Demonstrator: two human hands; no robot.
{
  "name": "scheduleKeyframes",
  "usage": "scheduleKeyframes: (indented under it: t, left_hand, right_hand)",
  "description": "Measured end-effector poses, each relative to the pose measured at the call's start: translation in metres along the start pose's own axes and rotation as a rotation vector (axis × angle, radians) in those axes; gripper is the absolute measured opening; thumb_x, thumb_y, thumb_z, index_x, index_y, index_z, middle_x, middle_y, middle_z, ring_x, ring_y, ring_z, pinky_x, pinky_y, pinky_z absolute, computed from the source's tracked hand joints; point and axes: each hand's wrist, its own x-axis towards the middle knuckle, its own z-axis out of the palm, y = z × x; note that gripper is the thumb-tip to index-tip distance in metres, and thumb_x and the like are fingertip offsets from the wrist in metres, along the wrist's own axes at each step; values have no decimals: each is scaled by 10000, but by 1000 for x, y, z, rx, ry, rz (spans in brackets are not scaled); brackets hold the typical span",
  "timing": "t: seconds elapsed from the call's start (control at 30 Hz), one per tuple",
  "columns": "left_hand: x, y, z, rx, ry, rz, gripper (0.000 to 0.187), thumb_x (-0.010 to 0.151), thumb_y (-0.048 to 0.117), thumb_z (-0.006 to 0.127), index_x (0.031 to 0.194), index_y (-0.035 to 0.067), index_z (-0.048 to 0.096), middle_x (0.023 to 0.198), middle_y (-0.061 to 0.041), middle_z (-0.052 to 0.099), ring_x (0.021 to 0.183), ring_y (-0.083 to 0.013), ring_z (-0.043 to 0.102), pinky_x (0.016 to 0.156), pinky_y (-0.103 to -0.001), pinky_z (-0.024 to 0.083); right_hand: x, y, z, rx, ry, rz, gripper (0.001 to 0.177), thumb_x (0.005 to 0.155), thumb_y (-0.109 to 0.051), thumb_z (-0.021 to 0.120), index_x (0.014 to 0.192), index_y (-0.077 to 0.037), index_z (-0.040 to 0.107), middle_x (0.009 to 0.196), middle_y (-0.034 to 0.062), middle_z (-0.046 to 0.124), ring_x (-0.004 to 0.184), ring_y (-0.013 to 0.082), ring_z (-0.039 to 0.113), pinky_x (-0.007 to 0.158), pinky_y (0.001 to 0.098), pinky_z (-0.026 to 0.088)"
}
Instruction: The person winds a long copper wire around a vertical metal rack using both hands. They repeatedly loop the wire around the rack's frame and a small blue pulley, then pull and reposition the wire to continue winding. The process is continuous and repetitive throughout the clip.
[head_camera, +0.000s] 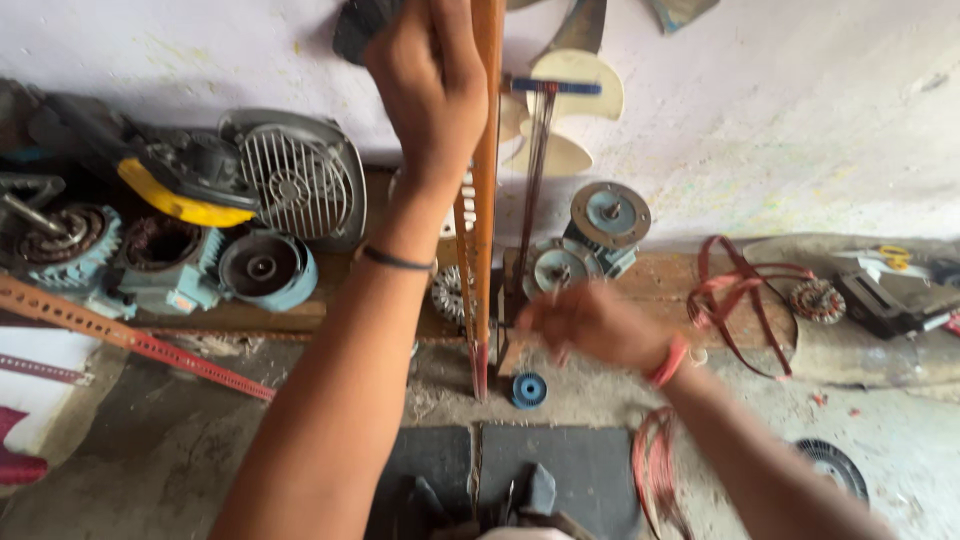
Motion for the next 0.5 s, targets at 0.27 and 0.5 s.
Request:
scheduleKeyframes:
  t: [0.27, 0.5]
  left_hand:
    - [-5, -7, 3, 149, 94, 209, 407, 1135, 255, 512, 802, 22, 487, 685, -135, 521, 626, -310, 523, 621, -405, 389]
    - [4, 18, 1, 8, 4, -35, 390, 1147, 284, 508, 881, 11, 592, 639, -78, 475, 528, -125, 397, 510, -317, 312]
  right_hand:
    - [70, -106, -96, -1141, 365, -303, 286, 1020, -142, 802, 744, -77, 768, 624, 56, 689, 486, 122, 599, 476, 294, 448]
    - [126, 13, -182, -304, 625, -129, 51, 1000, -46, 800, 1049, -47, 813, 851, 23, 745, 656, 41, 596, 567, 207, 452]
